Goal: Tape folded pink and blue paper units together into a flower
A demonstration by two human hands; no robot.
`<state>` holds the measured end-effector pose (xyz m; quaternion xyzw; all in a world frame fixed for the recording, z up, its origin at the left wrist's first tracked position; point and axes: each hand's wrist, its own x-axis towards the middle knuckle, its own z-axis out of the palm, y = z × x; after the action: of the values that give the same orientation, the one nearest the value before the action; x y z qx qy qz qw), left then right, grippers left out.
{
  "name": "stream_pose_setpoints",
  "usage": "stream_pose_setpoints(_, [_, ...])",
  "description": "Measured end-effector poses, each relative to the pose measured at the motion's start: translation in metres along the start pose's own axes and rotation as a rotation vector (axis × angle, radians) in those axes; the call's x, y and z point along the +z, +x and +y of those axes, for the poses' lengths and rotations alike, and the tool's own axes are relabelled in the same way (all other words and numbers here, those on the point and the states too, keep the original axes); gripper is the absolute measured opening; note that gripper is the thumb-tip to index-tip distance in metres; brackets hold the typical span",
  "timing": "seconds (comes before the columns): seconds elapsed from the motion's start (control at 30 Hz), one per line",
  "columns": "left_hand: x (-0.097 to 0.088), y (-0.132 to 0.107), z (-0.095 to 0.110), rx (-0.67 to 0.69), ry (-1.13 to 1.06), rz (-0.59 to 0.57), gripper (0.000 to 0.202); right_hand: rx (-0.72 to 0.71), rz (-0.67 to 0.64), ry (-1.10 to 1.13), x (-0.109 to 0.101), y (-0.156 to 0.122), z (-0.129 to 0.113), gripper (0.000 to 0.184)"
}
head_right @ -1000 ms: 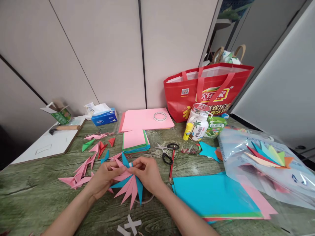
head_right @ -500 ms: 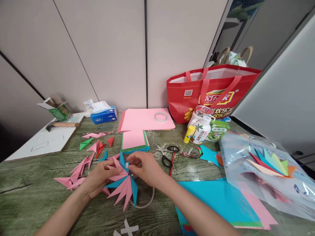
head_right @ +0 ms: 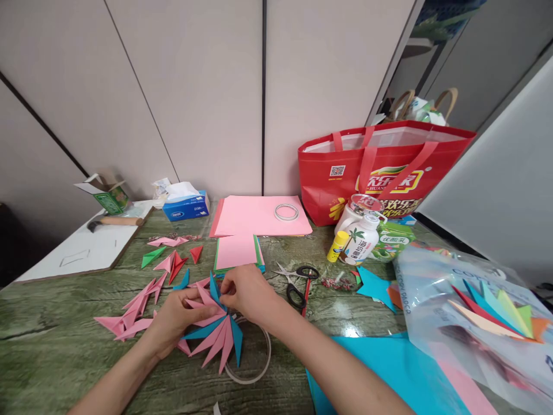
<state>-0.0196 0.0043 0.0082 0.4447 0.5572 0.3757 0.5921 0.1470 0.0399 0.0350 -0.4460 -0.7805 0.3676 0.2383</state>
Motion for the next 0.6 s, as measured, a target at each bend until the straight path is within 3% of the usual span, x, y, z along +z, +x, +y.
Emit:
stream_pose_setpoints(0.2, [0.0040, -0.0036, 0.0051, -0.029, -0.024, -0.013, 0.023, -0.068, -0.024, -0.107, 0.0023, -0.0016, 0.0002, 0.012])
stream_pose_setpoints(0.43, [0.0021, -0.0026, 0.0064, -0.011, -0.011, 0.026, 0.022, -0.218, -0.078, -0.395, 0.0004, -0.0028, -0.0050, 0.020])
stream_pose_setpoints(0.6, [-0.0022, 0.0003, 0.0021, -0.047, -0.067, 0.018, 0.024, -0.335, -0.134, -0.472, -0.0010, -0.0061, -0.0032, 0.018])
